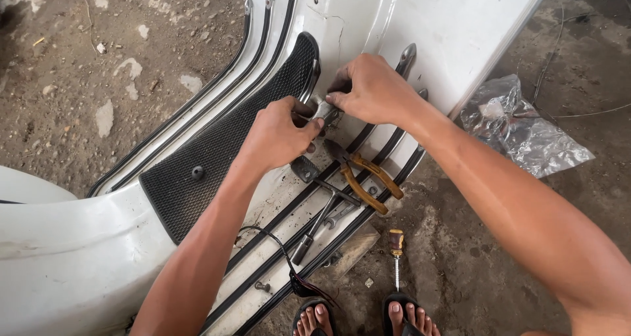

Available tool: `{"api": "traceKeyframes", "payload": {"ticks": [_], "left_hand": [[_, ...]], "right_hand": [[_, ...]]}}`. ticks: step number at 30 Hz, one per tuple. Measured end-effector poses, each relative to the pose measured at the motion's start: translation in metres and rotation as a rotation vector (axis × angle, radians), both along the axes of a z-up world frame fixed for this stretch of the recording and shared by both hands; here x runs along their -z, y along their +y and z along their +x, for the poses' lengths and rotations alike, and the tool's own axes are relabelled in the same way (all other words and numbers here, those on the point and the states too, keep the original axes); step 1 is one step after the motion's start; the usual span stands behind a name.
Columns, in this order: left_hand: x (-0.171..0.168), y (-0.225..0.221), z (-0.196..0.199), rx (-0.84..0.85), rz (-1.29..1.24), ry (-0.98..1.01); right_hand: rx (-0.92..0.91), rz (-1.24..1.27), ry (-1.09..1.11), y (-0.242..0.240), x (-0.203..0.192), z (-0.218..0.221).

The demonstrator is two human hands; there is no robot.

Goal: Tensioning and adjusting the pedal cable on a motorcycle using pliers and a screwdriver.

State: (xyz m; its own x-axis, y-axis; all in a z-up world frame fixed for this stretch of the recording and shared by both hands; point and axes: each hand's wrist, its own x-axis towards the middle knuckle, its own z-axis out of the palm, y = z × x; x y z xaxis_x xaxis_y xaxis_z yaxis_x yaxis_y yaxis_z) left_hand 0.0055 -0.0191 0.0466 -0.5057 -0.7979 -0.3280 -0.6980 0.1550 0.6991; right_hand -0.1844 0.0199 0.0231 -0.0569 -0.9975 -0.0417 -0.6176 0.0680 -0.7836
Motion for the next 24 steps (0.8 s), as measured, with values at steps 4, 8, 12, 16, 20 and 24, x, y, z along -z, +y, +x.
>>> {"api": "traceKeyframes", "payload": {"ticks": [4,8,12,16,20,24], "left_hand": [[-0.001,-0.001,0.002,0.015,0.025,0.051],[0.001,-0.004,0.004,0.01,0.063,0.105],[-0.018,0.003,-0.004,0.011,0.101,-0.126],[-0.018,0.002,0.0,0.024,0.087,-0.147],[-0.014,0.001,0.002,0.029,0.088,-0.104],[-0.009,0.0,0.003,0.134,0.022,-0.153]], "right_hand": [[-0.008,0.047,0.032,0.001,-0.01,-0.001],[-0.025,0.059,0.053,0.0,-0.012,0.0],[-0.08,0.133,0.169,-0.009,-0.012,0.0],[-0.099,0.144,0.172,-0.01,-0.011,0.001],[-0.115,0.128,0.251,-0.014,0.0,-0.002],[-0.126,0.114,0.298,-0.02,0.009,-0.005]]}}
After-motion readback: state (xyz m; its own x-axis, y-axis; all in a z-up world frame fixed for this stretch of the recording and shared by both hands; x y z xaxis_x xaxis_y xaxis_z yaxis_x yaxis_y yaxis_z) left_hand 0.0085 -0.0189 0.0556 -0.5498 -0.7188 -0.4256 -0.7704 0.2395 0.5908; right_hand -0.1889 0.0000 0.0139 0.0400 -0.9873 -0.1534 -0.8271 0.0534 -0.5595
